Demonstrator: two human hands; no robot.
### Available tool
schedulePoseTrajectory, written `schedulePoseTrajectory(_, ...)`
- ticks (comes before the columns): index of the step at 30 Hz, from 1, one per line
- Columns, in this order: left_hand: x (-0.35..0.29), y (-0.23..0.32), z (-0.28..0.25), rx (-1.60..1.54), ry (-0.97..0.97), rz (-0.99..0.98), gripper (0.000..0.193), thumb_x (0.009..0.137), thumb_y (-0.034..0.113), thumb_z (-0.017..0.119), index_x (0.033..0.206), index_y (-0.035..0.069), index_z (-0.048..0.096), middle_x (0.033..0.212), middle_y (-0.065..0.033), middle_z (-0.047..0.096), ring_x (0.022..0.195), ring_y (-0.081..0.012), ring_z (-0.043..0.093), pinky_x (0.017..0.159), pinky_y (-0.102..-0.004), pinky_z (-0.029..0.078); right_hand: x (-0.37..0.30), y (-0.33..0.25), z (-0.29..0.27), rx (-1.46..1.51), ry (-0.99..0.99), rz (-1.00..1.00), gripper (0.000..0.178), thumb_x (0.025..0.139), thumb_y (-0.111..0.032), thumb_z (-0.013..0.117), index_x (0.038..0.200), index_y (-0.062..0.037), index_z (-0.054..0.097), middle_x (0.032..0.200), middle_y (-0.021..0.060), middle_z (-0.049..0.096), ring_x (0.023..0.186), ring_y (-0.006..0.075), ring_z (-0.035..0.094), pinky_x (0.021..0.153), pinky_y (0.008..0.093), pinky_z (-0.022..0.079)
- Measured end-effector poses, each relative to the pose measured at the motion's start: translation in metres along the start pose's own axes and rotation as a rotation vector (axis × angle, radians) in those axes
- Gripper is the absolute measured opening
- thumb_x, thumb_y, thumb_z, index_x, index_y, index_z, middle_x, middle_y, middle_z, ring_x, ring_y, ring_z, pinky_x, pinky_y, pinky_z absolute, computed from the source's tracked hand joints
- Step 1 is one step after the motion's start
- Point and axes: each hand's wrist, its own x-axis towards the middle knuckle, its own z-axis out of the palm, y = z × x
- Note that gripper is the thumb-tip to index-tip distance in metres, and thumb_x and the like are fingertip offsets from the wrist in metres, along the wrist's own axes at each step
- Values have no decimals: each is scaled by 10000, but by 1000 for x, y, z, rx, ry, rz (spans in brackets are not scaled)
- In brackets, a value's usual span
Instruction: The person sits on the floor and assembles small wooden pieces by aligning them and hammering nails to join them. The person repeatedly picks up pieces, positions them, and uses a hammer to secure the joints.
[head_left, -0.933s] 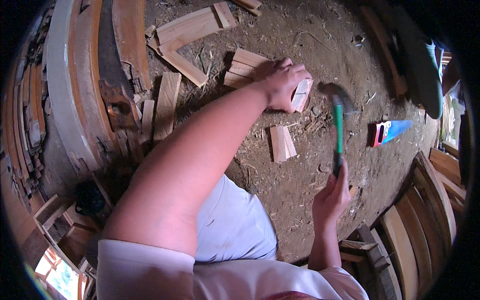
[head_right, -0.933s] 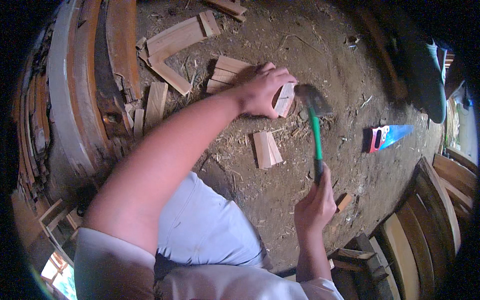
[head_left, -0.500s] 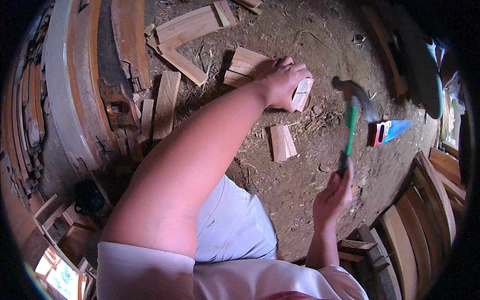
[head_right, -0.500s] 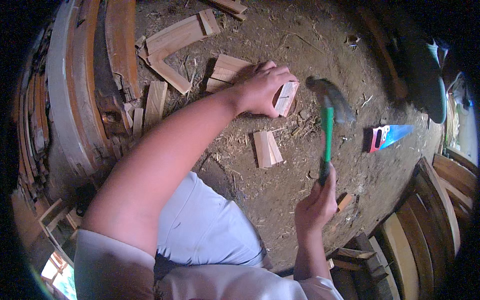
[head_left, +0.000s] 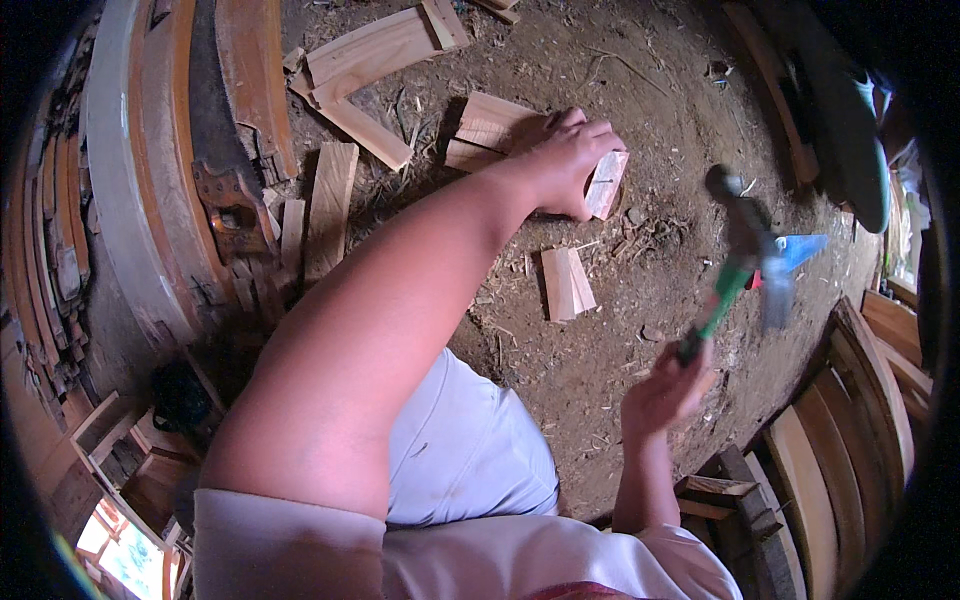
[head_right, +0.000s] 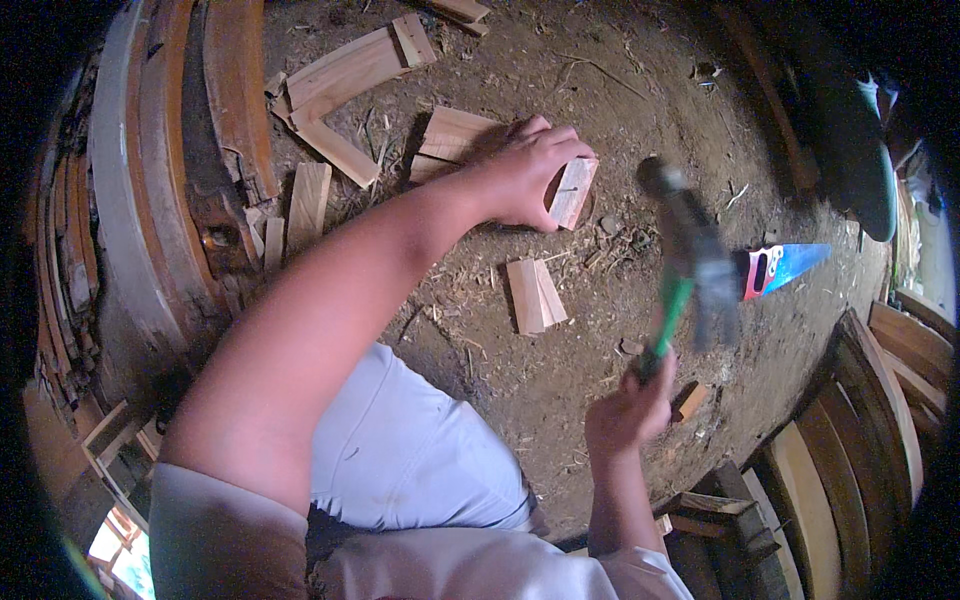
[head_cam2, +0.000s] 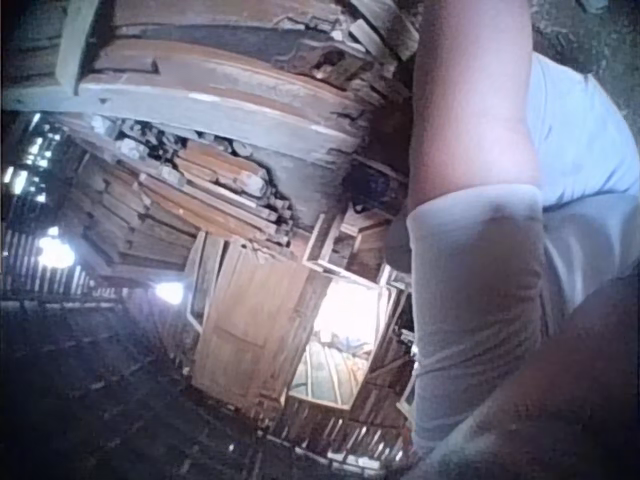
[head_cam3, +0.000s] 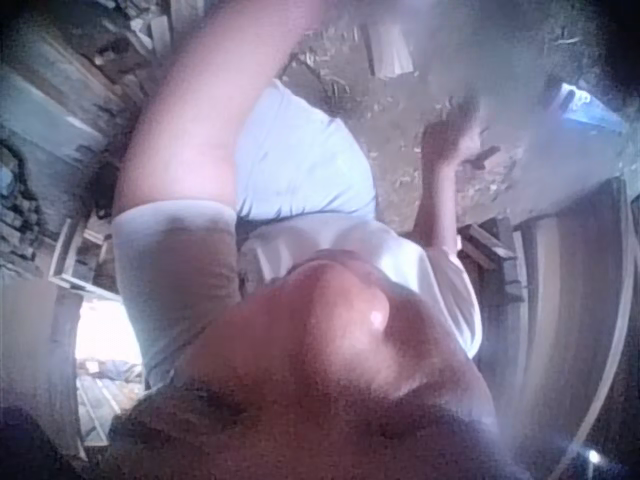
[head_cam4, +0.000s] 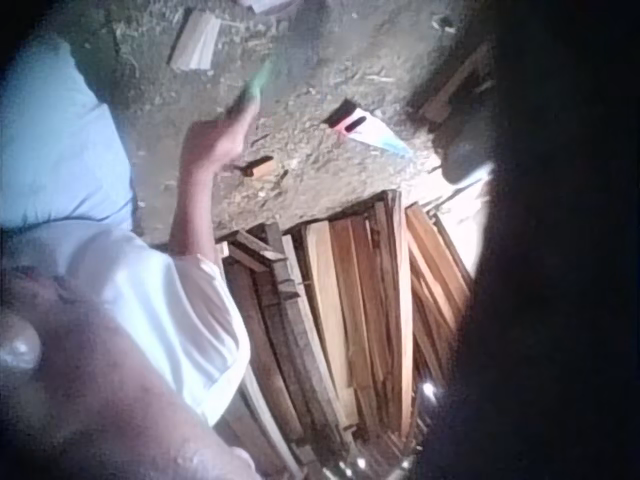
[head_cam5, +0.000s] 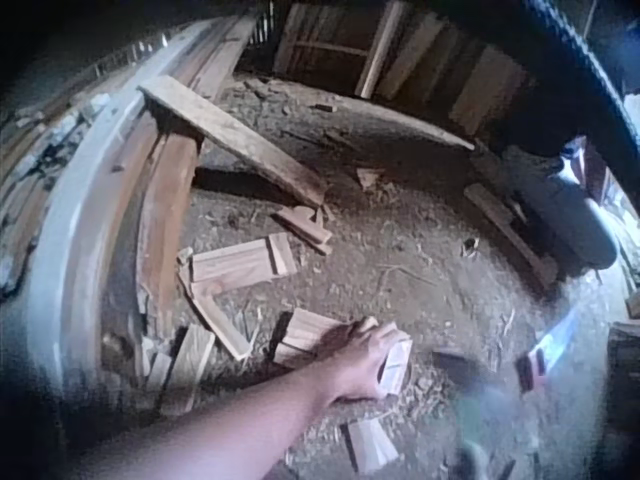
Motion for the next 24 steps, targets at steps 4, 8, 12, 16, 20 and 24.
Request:
schedulePoseTrajectory(4,-5,-7,1,-48,-5,47,912,514,274,964,1340,97,619,1254,-130,603,1200,-373,511,1093,-474,446,13,-8,9,-322,-284,27,511,1029,3,562,1535,-59,522,1210,274,730,983,419,758,751,484,616)
schedulePoseTrajectory(8,-1,-9,4,-6,47,31,899,508,281,958,1326,115,625,1244,-114,606,1216,-378,500,1099,-464,434,10,-15,0,-100,-22,-6,511,1025,21,542,1534,-24,517,1164,257,753,895,361,786,705,441,627)
schedulePoseTrajectory(12,-4,-5,4,15,51,28,905,507,297,965,1328,119,628,1240,-108,615,1208,-372,514,1116,-452,413,12,-7,14,-233,-65,-126,473,1052,-29,569,1522,0,519,1152,203,745,936,261,760,748,393,577)
schedulePoseTrajectory(16,-5,-6,7,-14,67,95,882,508,295,969,1305,105,642,1197,-87,642,1143,-337,568,1110,-442,414,11,-15,8,-248,-222,61,447,1042,-32,549,1487,-71,544,968,188,708,754,292,713,676,423,572)
schedulePoseTrajectory(20,-8,-5,-2,9,-9,22,1003,525,270,983,1416,68,569,1331,-141,595,1296,-382,490,1177,-475,389,7,-33,-3,20,-118,237,374,1073,-80,544,1445,-41,530,922,155,646,777,242,637,730,372,536)
schedulePoseTrajectory(24,-10,-11,1,-21,4,97,1183,518,297,1024,1531,30,473,1470,-165,538,1426,-412,417,1242,-495,350,8,-22,1,-138,-263,186,359,1066,-101,572,1412,-28,511,952,222,676,807,393,713,687,474,553)
